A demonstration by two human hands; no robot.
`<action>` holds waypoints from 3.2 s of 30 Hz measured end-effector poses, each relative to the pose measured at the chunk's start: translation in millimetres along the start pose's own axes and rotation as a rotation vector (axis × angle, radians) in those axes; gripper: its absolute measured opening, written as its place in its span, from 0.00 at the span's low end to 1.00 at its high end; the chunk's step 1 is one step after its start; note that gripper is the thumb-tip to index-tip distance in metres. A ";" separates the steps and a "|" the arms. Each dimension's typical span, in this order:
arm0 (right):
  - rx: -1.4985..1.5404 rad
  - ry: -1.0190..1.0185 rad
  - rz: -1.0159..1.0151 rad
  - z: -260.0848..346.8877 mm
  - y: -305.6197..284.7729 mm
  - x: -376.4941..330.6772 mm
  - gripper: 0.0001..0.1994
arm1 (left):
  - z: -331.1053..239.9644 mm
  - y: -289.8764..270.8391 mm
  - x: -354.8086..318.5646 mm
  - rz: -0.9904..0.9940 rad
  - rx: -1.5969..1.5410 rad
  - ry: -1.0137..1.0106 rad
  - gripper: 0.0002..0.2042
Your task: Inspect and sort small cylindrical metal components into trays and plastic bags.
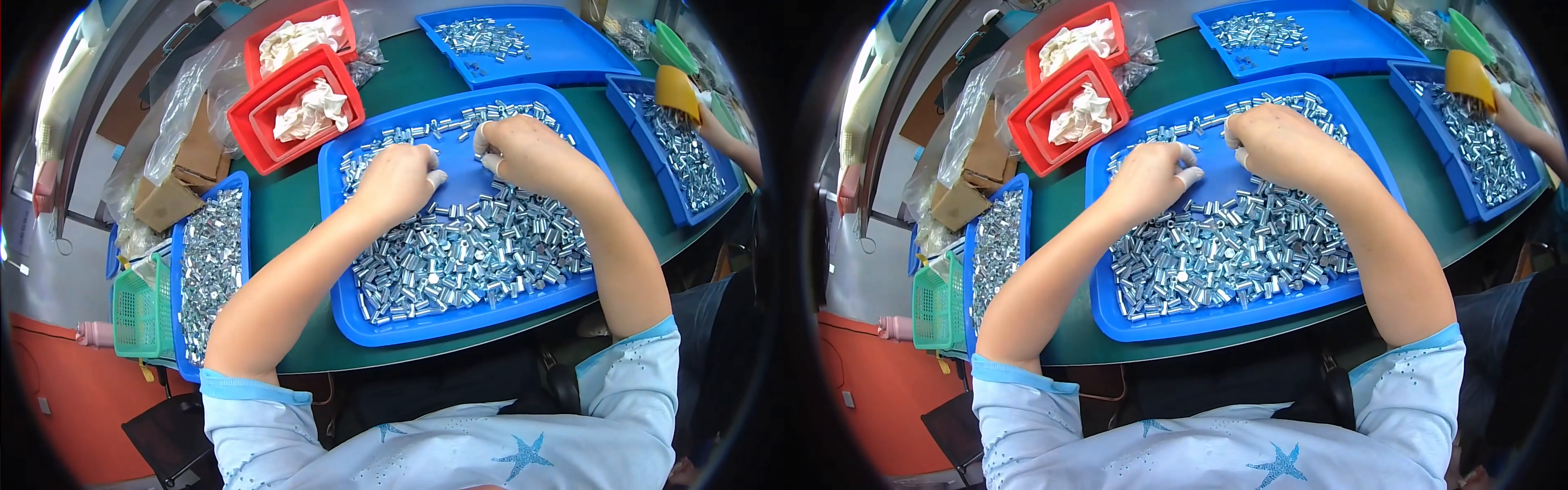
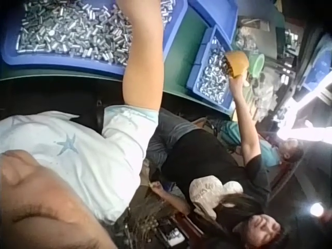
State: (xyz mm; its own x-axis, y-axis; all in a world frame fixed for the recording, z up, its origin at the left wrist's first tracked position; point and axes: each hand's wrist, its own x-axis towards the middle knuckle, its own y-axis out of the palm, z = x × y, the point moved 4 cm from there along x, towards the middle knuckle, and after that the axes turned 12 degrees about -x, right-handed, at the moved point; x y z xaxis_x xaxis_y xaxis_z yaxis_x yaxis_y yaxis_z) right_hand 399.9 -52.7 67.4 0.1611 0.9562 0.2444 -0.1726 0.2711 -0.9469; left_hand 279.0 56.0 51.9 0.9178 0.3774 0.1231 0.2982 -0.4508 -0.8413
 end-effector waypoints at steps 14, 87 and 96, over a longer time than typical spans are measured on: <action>0.036 -0.065 -0.029 2.0 -1.4 -2.2 0.05 | 91.0 -84.1 -151.5 0.112 0.232 -0.473 0.10; -0.080 -0.020 0.140 32.3 -9.8 -20.4 0.08 | -5.3 10.1 -16.4 0.187 -0.015 -0.034 0.10; -0.136 -0.028 0.276 17.9 11.2 -8.2 0.08 | 4.4 -0.9 -18.7 0.269 0.001 0.202 0.08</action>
State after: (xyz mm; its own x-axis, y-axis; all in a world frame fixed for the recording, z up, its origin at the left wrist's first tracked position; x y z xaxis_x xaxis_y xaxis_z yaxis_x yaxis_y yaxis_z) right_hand 379.2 -55.4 58.5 0.0992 0.9948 -0.0219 -0.0741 -0.0146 -0.9971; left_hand 260.4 52.9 48.0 0.9971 0.0767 -0.0018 0.0378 -0.5121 -0.8581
